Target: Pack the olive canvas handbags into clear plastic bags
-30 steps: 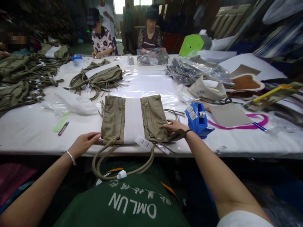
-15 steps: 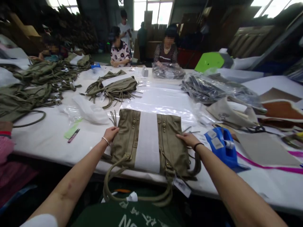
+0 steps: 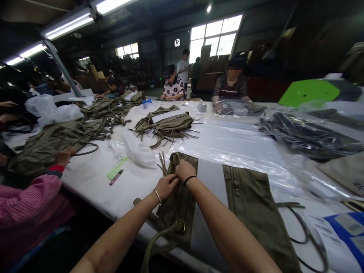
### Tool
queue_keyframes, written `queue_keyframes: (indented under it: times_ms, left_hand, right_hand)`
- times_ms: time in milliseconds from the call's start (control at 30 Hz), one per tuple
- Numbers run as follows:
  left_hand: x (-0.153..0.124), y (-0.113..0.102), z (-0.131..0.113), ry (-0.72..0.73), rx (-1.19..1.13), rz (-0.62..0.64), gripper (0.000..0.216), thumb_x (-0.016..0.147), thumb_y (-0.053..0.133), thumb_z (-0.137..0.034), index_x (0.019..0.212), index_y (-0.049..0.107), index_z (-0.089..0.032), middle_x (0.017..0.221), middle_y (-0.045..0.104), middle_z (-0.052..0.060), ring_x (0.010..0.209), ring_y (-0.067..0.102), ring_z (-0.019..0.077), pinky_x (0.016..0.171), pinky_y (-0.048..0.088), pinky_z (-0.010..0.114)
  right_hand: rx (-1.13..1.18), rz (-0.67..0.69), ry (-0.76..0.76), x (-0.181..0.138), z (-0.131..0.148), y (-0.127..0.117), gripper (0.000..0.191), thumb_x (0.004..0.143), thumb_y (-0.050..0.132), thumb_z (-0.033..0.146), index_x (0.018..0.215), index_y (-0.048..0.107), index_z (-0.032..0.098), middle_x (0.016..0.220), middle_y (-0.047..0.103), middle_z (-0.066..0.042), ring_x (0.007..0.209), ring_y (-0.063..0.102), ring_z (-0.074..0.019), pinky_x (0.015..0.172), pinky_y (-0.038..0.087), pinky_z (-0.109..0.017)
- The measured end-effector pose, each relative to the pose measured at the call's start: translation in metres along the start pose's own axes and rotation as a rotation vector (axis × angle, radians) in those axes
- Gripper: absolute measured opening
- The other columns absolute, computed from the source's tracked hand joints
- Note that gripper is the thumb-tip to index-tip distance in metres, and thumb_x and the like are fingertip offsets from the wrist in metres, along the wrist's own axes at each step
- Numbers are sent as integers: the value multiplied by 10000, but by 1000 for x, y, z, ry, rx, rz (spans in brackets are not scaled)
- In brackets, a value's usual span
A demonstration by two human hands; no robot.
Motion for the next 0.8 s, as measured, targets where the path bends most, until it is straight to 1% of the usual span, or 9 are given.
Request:
queue_keyframes:
  times_ms: [67,167,300,367,433,533,633,733,800]
  left_hand:
    - [6,-24,18,-87,-63,-72,355,974,441,-408,995,723,-194,885,739,75,833,688,195,801,525,301]
    - [23,-46,45,-210,-82,-132,266,924,560,-356,943,729,-153,917,737,102,887,688,208,843,522,317]
    - [46,-18,59,-276,-187,34,365,888,623,-447,926,733,-101,804,731,110,729,693,203,726,554,332]
    - [50,-4,59,-282,-211,75,422,886,623,-481,1008,717,-88,802,732,106,709,694,193,712,561,327]
    - [48,-1,60,-288,-175,55,408,888,630,-435,1099,678,-90,874,738,117,796,706,203,768,559,334]
    - [42,-11,60,-307,-39,-19,312,850,679,-315,1096,653,-125,1019,727,151,1018,679,266,919,512,400]
    - [40,-21,50,-312,98,-73,336,811,719,-260,1114,629,-146,1096,701,188,1152,621,331,1002,445,459]
    - [46,-21,26,-191,255,-110,331,916,584,-322,1196,609,-148,1143,685,198,1163,618,324,1000,442,435]
    - [54,-11,10,-75,253,-101,382,979,449,-327,1289,593,-156,1223,668,181,1161,623,292,1007,443,395]
  right_hand:
    - [4,-10,-41,1,-10,-1,252,930,476,253,959,692,127,1026,735,-185,994,699,-275,828,478,-311]
    - [81,-39,-79,-10,-28,-14,270,946,455,250,952,703,142,1021,742,-139,994,686,-256,828,465,-288]
    - [223,-98,-66,-21,-36,-24,260,949,482,275,1003,708,157,1019,743,-88,971,674,-223,816,458,-263]
    - [285,-103,-48,-20,-41,-20,252,943,499,284,1006,710,162,993,745,-69,942,671,-211,794,461,-256]
    - [295,-115,-17,-19,-50,-14,246,938,510,290,1001,713,168,970,744,-64,922,669,-213,780,462,-261]
    - [207,-120,42,-17,-61,-5,232,933,522,289,1004,715,181,991,742,-80,948,664,-228,805,456,-277]
    - [140,-92,65,-16,-60,1,265,959,486,319,990,712,184,1011,739,-102,962,664,-237,810,450,-284]
    - [120,-130,37,-16,-48,-2,308,983,443,356,968,699,185,993,738,-110,947,668,-239,796,447,-282]
    - [116,-169,11,-19,-39,-2,305,989,436,363,970,685,189,985,735,-108,947,669,-240,805,448,-283]
Point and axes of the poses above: each hand's wrist, its own x-axis towards the middle knuckle, its own y-axis out of the palm, z = x × y, the point moved 6 cm from there along x, towards the middle knuckle
